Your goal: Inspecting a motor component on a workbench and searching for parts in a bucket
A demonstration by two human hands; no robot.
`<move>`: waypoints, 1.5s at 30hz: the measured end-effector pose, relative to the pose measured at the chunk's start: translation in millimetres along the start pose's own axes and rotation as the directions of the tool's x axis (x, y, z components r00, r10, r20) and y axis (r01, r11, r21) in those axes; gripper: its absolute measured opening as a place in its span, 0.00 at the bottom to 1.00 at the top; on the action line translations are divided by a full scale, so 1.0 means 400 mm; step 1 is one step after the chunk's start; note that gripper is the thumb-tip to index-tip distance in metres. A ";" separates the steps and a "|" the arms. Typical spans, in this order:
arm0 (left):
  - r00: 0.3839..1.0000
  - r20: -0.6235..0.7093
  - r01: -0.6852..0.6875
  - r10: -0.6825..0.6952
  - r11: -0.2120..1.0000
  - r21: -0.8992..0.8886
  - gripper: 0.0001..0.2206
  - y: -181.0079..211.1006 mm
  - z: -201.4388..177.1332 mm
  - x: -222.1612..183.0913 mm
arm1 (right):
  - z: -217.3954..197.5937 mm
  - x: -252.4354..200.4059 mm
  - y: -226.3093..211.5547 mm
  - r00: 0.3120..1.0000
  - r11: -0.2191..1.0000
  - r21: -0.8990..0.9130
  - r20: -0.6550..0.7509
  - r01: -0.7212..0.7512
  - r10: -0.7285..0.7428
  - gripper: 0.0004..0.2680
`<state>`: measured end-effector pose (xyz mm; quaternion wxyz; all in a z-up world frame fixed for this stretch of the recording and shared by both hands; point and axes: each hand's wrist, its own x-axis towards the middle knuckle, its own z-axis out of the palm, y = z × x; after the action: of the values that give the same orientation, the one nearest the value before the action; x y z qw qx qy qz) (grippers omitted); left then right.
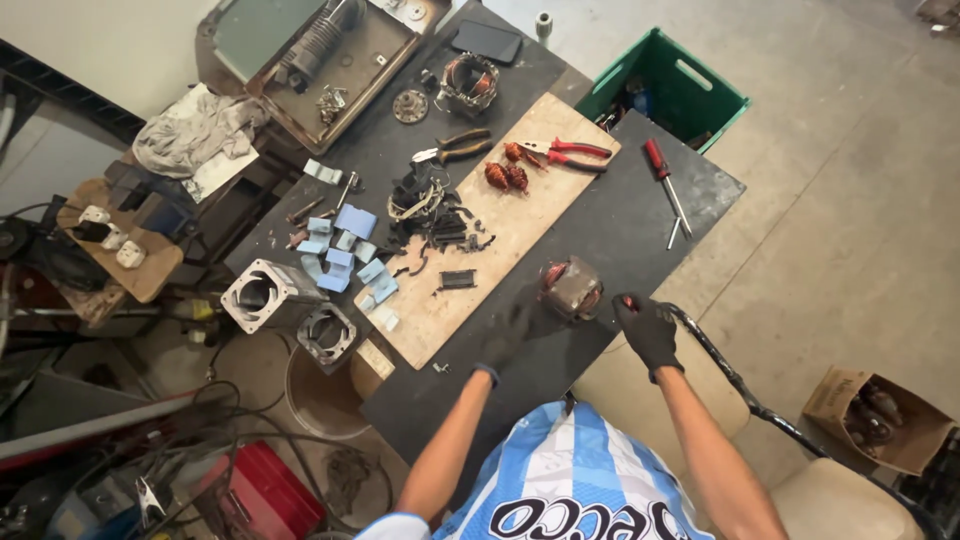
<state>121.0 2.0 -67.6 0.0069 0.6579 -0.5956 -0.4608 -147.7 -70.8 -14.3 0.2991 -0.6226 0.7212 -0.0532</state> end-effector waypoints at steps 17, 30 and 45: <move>0.966 -0.166 0.058 -0.196 0.795 -0.603 0.15 -0.014 -0.026 0.422 | -0.100 -0.078 -0.051 0.981 0.966 0.199 0.131 -0.167 0.143 0.16; 0.624 -0.705 -0.096 -0.337 0.862 -0.497 0.08 0.036 0.126 0.112 | -0.208 -0.355 0.345 0.922 0.829 0.432 0.020 -0.356 0.386 0.09; 0.919 -0.387 -0.195 0.080 0.943 -0.270 0.29 0.184 0.286 0.098 | -0.123 -0.250 0.174 0.961 0.594 0.769 0.092 -0.235 0.261 0.06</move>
<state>-11.7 11.6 -115.7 0.2527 0.6800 -0.5509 -0.4127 -227.9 23.0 31.3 0.5301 -0.3268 0.7120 -0.3244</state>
